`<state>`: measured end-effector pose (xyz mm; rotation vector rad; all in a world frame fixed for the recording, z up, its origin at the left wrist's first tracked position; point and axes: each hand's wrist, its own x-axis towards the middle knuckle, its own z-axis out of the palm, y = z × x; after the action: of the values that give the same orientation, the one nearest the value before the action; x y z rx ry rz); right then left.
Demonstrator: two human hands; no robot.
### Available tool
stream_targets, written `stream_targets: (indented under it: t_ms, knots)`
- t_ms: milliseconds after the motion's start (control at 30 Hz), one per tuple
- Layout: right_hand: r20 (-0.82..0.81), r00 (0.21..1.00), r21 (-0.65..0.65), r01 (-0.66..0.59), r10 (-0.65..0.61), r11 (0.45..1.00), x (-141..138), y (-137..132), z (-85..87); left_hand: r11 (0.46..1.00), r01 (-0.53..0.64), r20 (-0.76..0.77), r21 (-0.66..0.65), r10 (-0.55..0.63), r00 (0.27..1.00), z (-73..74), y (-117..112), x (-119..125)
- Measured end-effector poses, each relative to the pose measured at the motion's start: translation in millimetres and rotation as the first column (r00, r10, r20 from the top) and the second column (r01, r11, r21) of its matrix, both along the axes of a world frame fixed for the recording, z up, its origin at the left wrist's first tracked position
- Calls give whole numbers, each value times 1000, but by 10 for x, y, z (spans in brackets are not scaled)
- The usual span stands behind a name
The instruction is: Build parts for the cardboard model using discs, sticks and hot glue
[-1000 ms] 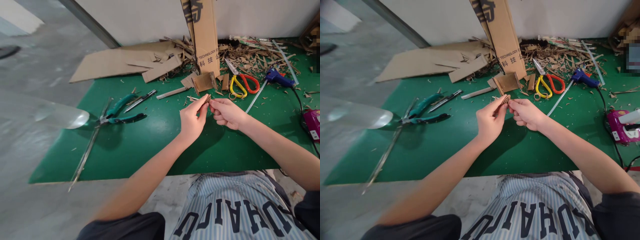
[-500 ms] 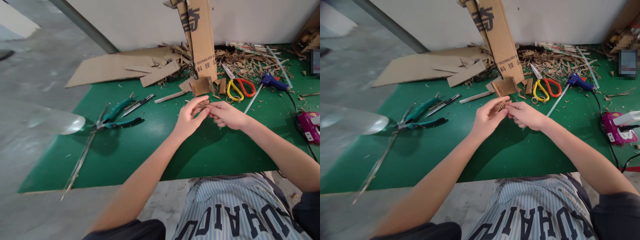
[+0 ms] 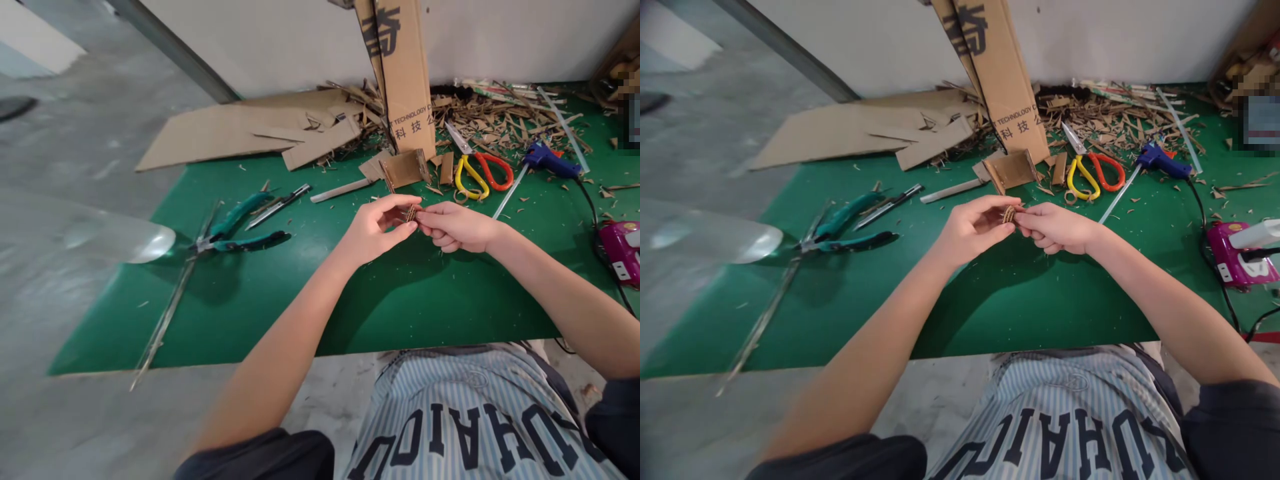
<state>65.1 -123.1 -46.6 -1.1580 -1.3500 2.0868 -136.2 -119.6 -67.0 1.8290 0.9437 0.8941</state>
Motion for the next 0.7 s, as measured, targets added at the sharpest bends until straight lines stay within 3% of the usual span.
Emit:
stream_targets:
  t_ms: [133,333,400,500,600,700]
  knots:
    - [24,1000,97,-22,20,995,7,-5,5,995,-58,-16,-79,57,998,49,1,18]
    - [198,980,311,-61,-2,948,-12,-21,59,939,-54,121,-340,100,988,86,-3,72]
    - [284,959,459,-120,-17,881,-12,-11,53,914,-56,154,-401,128,980,79,0,82]
    - [411,906,662,-222,-99,716,-12,2,16,861,-70,182,-504,185,966,46,8,101]
    - [500,847,741,-310,-181,596,-22,-21,-8,792,-95,188,-603,258,948,22,14,131]
    - [585,773,752,-405,-245,521,-31,-71,35,763,-105,207,-638,301,931,41,8,159]
